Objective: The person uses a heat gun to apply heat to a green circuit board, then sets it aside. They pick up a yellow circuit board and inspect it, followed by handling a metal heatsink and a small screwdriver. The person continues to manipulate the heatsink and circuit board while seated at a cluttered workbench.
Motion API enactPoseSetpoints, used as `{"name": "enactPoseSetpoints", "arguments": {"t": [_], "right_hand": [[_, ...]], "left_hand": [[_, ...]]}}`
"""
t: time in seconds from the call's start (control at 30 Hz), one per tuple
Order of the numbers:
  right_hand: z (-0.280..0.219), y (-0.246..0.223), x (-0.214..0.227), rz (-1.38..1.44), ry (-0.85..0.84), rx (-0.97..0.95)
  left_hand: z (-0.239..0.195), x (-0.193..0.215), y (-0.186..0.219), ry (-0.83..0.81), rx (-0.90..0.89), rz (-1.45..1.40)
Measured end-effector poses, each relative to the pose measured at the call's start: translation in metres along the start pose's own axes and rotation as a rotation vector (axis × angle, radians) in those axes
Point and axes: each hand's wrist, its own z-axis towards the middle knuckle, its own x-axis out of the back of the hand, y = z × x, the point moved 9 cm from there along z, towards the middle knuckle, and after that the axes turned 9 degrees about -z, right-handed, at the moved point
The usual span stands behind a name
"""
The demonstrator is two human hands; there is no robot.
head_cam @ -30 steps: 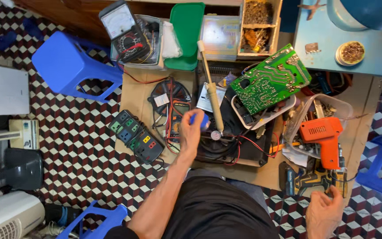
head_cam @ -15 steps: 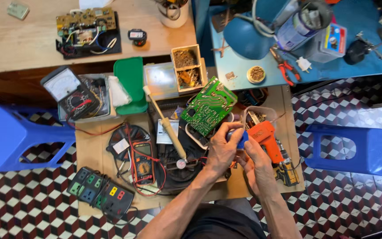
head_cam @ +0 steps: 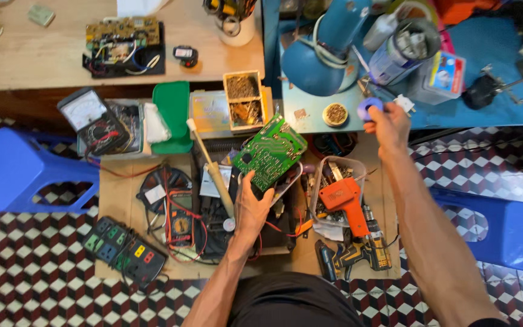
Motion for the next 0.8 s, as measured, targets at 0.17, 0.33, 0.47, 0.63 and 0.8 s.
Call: {"name": "enactPoseSetpoints", "arguments": {"t": [0.17, 0.33, 0.47, 0.63, 0.8], "right_hand": [[-0.021, -0.038, 0.018, -0.156, 0.009, 0.281], [-0.160, -0.009, 0.066, -0.434, 0.063, 0.128], [-0.280, 0.066, 0.094, -0.303, 0.164, -0.307], [-0.395, 0.144, 0.114, -0.163, 0.292, -0.628], [-0.426, 0.162, 0.102, -0.098, 0.328, -0.587]], "left_hand": [[0.032, -0.012, -0.003, 0.044, -0.276, 0.135], [0.066, -0.034, 0.000, -0.040, -0.297, 0.388], [0.078, -0.045, -0.002, -0.097, -0.308, 0.418], [0.084, -0.050, -0.009, -0.161, -0.338, 0.419], [0.078, -0.041, 0.008, -0.129, -0.428, 0.424]]}}
